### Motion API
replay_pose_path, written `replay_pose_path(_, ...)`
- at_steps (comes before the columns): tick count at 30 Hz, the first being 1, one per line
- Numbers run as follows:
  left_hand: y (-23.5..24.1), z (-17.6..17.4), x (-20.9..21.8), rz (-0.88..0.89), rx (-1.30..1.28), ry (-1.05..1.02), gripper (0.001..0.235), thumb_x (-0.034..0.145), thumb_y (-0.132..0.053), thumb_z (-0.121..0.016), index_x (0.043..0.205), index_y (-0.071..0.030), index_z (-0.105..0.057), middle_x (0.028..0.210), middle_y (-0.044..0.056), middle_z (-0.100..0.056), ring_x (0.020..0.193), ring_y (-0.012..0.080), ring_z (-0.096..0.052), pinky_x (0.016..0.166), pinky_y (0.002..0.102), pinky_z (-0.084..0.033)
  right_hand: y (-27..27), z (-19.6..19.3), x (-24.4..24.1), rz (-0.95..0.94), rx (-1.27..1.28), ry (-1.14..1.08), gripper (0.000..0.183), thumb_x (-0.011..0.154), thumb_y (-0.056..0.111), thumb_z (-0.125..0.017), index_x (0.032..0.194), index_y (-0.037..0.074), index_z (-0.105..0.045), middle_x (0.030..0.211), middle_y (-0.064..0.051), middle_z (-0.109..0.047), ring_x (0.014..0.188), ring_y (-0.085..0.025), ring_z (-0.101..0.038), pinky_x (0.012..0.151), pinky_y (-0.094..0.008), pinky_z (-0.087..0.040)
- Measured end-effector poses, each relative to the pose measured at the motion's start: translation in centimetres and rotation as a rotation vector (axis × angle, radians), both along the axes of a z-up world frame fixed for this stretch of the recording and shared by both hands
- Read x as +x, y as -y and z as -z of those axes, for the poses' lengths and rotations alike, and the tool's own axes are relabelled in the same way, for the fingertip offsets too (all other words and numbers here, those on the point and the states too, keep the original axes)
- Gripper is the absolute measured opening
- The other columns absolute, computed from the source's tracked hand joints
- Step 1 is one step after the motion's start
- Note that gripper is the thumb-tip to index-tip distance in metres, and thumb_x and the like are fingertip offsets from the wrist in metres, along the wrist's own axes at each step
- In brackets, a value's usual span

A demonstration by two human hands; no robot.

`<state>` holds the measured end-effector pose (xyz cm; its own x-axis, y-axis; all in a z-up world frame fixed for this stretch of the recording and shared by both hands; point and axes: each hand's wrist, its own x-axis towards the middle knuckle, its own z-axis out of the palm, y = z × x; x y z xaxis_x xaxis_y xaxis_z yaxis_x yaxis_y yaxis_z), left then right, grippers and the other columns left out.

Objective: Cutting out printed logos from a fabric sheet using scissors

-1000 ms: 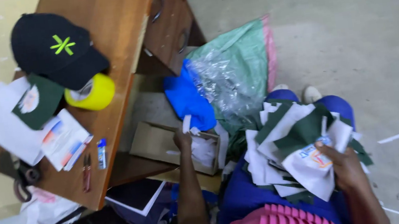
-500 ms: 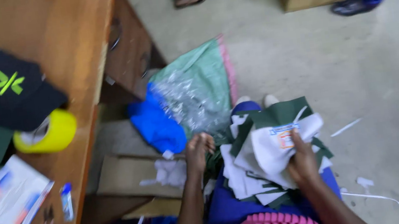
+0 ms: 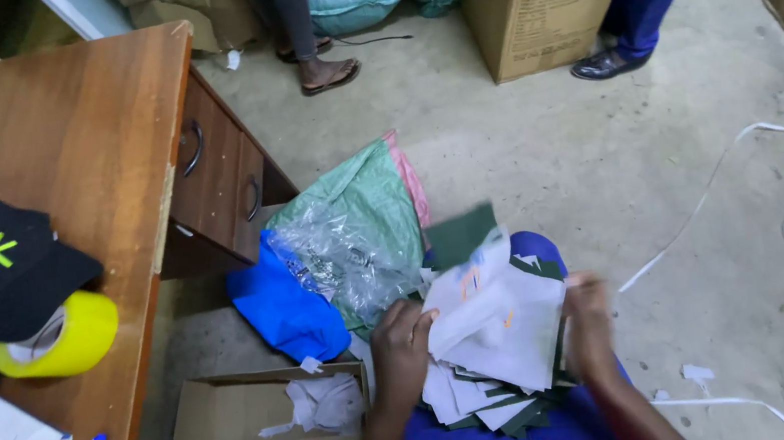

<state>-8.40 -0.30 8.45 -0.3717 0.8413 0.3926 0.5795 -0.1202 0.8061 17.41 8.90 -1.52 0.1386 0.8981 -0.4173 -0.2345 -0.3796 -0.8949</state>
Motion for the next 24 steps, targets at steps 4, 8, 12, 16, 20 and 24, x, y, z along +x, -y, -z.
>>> replay_pose_path(4, -0.3, -3.2, -1.9, 0.471, -0.042, -0.098, 0.016, 0.101, -0.005, -0.068, 0.087, 0.000, -0.062, 0.085, 0.009, -0.061, 0.079, 0.0254, -0.060, 0.069, 0.038, -0.043, -0.9, -5.8, 2.6, -0.231, 0.589, 0.492, 0.067, 0.082, 0.047, -0.076, 0.135, 0.013, -0.053, 0.124, -0.005, -0.048, 0.114, -0.019, -0.049, 0.101, -0.036, -0.040)
replay_pose_path(8, -2.1, -4.6, -0.5, 0.795, -0.051, -0.233, 0.007, 0.098, -0.008, -0.073, 0.101, -0.002, -0.075, 0.096, 0.011, -0.073, 0.090, 0.0300, -0.066, 0.078, 0.042, -0.048, -0.8, -9.9, -1.6, -0.939, 0.924, 0.859, 0.098, 0.045, 0.100, -0.075, 0.077, 0.011, -0.049, 0.082, -0.002, -0.046, 0.076, -0.020, -0.044, 0.072, -0.037, -0.035)
replay_pose_path(12, -4.3, -4.0, 0.6, 0.674, 0.081, -0.250, 0.016, 0.095, 0.007, -0.055, 0.086, -0.005, -0.062, 0.087, 0.009, -0.065, 0.081, 0.0281, -0.062, 0.074, 0.044, -0.045, -0.1, -7.7, -2.5, -1.082, 0.342, 0.474, 0.048, 0.080, 0.046, -0.086, 0.119, 0.019, -0.079, 0.124, 0.001, -0.083, 0.113, -0.013, -0.074, 0.094, -0.033, -0.058)
replay_pose_path(16, -2.6, -3.3, 2.4, -0.020, 0.026, -0.224, 0.020, 0.103, -0.012, -0.067, 0.121, -0.005, -0.068, 0.113, 0.013, -0.068, 0.106, 0.0342, -0.066, 0.093, 0.047, -0.052, 1.1, -7.4, -3.6, -0.511, -0.036, -0.009, 0.031, 0.083, 0.016, -0.088, 0.105, 0.000, -0.072, 0.090, -0.013, -0.077, 0.076, -0.024, -0.073, 0.067, -0.040, -0.058)
replay_pose_path(20, -0.9, -1.8, 4.8, -0.002, -0.335, 0.128, 0.025, 0.101, -0.030, -0.072, 0.116, -0.010, -0.069, 0.100, 0.010, -0.067, 0.096, 0.0369, -0.071, 0.085, 0.047, -0.056, 1.1, -9.2, -4.6, -0.192, -0.071, -0.298, 0.032, 0.084, 0.008, -0.087, 0.104, -0.008, -0.068, 0.088, -0.024, -0.077, 0.075, -0.040, -0.078, 0.066, -0.053, -0.065)
replay_pose_path(24, -1.1, 2.2, 4.4, 0.098, -0.349, 0.281, 0.026, 0.100, -0.031, -0.074, 0.110, -0.007, -0.070, 0.091, 0.013, -0.064, 0.087, 0.0375, -0.068, 0.082, 0.047, -0.053, 0.8, -7.3, -4.4, -0.161, -0.073, -0.279, 0.037, 0.081, 0.005, -0.090, 0.107, -0.010, -0.067, 0.089, -0.025, -0.077, 0.076, -0.041, -0.078, 0.065, -0.056, -0.065)
